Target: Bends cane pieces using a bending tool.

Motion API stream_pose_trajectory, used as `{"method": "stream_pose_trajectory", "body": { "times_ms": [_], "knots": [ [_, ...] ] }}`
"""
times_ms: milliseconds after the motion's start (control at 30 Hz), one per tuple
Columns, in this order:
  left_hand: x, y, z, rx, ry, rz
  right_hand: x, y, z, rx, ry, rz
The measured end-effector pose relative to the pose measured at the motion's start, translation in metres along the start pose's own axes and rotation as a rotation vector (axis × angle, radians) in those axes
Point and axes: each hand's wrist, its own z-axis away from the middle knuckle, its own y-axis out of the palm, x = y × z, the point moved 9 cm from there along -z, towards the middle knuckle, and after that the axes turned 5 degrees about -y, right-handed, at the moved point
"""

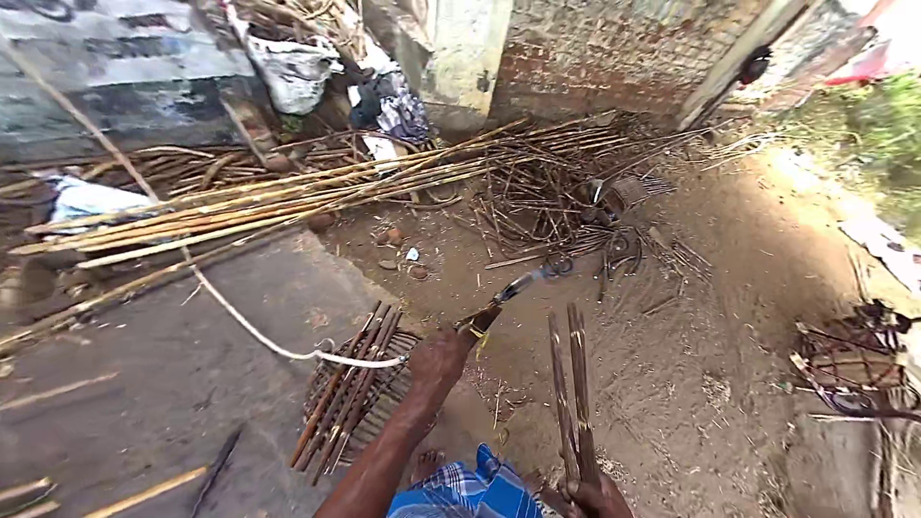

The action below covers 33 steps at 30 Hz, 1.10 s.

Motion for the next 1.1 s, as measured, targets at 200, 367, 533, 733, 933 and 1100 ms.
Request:
{"method": "stream_pose_trajectory", "body": {
  "times_ms": [200, 367, 533, 733, 933, 1100],
  "knots": [
    [-0.002, -0.003, -0.004, 0.062, -0.149, -0.045, 0.081, 0.062, -0.052, 0.222, -0.170, -0.108],
    [0.010, 0.005, -0.016, 0.110, -0.214, 0.090, 0.107, 0.094, -0.104, 0.275, -0.070, -0.203],
    [-0.004, 0.058, 0.032, 0.428, -0.205, 0.887, 0.090, 0.095, -0.096, 0.389, -0.001, -0.258],
    [-0.153, 0.089, 0.139, 1.194, 0.190, 1.664, 0.015, 0.062, -0.038, 0.556, 0.055, -0.280],
    [-0.177, 0.094, 0.142, 1.170, -0.006, 1.648, -0.071, -0.017, 0.011, 0.301, 0.016, -0.359],
    [-0.181, 0.106, 0.155, 1.081, -0.034, 1.492, -0.077, -0.128, 0.040, -0.506, -0.041, 0.637]
  ]
}}
